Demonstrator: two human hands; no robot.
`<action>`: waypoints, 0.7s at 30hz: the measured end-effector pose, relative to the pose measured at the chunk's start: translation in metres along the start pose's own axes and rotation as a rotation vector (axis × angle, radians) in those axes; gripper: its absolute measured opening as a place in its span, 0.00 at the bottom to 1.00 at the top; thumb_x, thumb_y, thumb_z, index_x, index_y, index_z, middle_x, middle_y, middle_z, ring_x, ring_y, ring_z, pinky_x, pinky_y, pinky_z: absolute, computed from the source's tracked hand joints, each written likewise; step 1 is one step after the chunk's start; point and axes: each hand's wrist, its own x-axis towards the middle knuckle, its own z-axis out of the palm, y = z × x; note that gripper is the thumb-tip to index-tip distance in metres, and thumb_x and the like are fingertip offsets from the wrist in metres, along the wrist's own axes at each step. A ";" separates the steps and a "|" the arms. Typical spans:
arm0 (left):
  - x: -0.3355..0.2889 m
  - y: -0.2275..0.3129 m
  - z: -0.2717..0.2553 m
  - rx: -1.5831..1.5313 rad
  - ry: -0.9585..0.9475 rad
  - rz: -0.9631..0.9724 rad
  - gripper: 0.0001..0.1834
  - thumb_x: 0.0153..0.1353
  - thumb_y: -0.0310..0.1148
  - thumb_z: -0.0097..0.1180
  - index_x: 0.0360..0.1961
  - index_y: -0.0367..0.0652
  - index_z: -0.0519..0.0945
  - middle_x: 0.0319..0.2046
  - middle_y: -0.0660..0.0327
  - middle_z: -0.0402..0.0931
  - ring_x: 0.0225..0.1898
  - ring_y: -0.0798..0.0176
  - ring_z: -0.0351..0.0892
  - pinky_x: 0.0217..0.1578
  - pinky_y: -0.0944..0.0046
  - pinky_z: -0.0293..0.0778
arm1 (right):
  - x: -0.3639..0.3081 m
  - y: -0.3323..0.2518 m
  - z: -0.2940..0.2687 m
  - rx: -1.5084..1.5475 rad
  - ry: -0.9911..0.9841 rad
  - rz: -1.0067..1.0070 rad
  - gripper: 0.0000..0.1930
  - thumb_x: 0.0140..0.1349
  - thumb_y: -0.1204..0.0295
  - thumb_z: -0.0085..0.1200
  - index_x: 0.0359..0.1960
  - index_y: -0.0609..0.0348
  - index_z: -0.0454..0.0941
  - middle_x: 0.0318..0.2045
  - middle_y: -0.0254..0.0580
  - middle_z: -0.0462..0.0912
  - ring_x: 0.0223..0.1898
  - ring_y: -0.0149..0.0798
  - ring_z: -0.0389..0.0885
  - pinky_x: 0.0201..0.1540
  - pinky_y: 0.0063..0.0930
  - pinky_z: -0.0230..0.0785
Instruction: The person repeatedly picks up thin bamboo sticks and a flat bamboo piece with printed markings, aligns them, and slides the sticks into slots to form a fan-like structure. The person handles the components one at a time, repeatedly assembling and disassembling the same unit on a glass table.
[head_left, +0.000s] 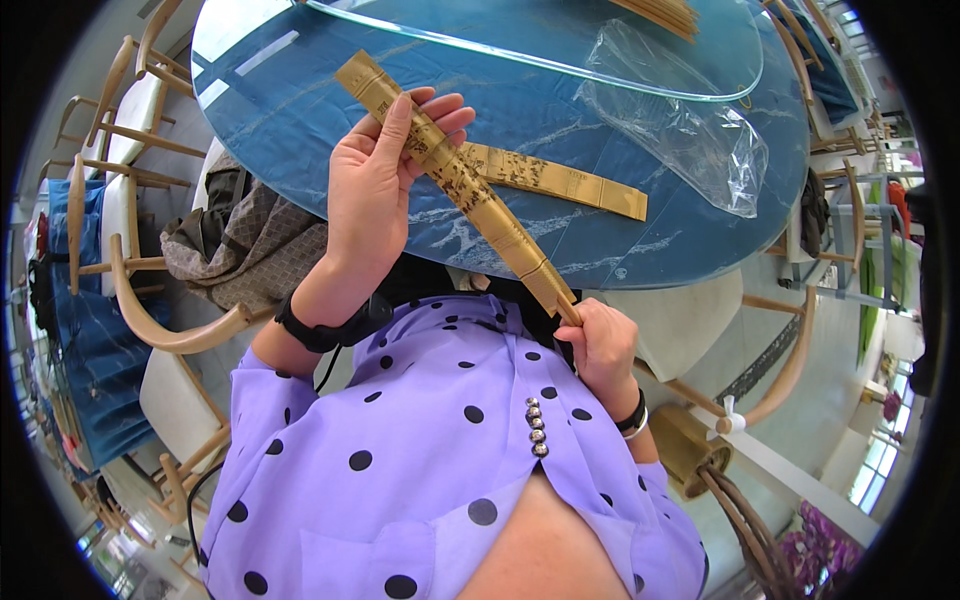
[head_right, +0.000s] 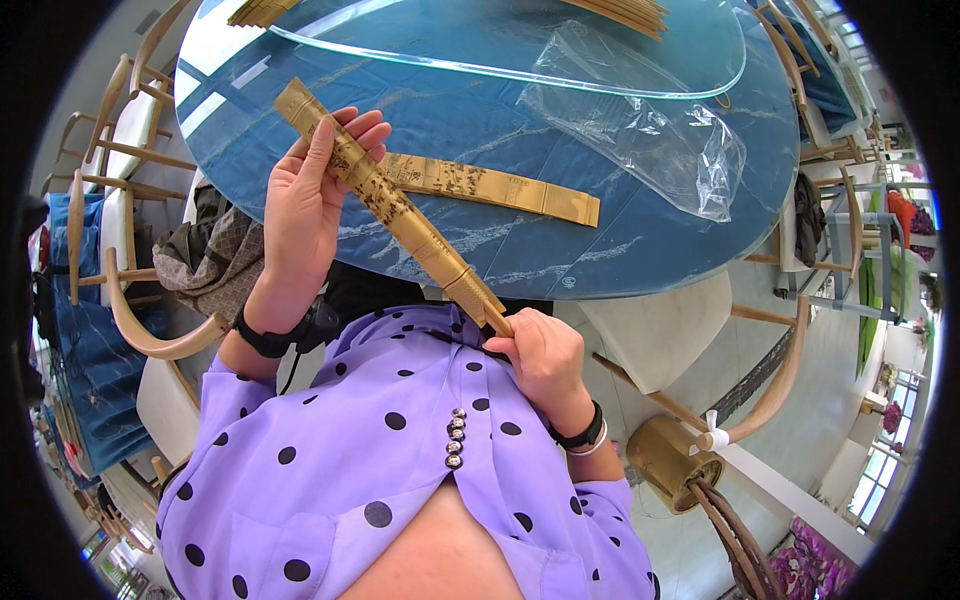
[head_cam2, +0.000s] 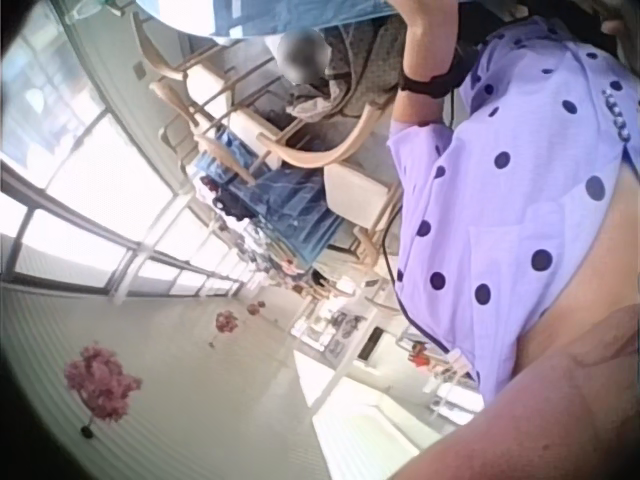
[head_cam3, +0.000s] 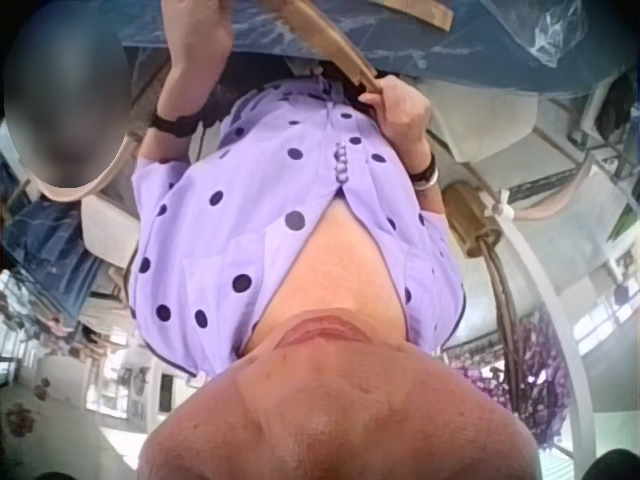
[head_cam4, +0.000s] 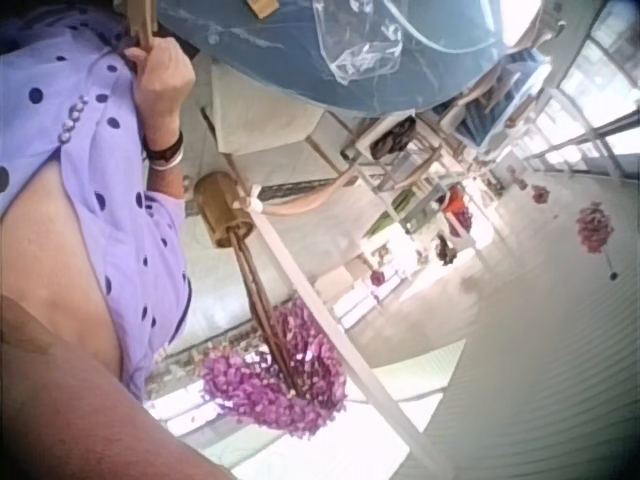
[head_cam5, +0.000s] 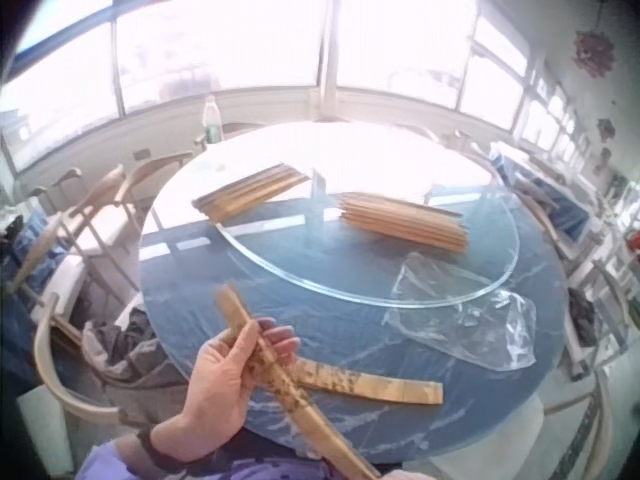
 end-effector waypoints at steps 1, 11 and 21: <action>-0.001 -0.001 0.001 0.000 -0.009 0.001 0.18 0.76 0.38 0.50 0.50 0.30 0.78 0.47 0.47 0.83 0.50 0.53 0.86 0.53 0.57 0.83 | 0.000 0.000 0.000 -0.010 0.012 0.004 0.16 0.61 0.63 0.64 0.29 0.61 0.72 0.20 0.42 0.73 0.19 0.47 0.74 0.21 0.36 0.65; -0.005 -0.001 0.007 -0.025 0.017 0.018 0.16 0.75 0.38 0.52 0.49 0.33 0.79 0.46 0.47 0.84 0.48 0.52 0.87 0.51 0.57 0.82 | 0.007 -0.002 0.004 -0.050 -0.001 0.008 0.16 0.63 0.63 0.63 0.28 0.61 0.72 0.20 0.44 0.73 0.19 0.48 0.73 0.21 0.38 0.63; -0.005 -0.002 0.000 0.013 0.030 0.011 0.16 0.74 0.38 0.53 0.48 0.33 0.79 0.45 0.48 0.84 0.47 0.53 0.87 0.50 0.58 0.82 | 0.016 -0.002 -0.004 -0.108 -0.062 -0.077 0.12 0.51 0.73 0.70 0.30 0.60 0.77 0.23 0.41 0.80 0.23 0.44 0.79 0.24 0.34 0.68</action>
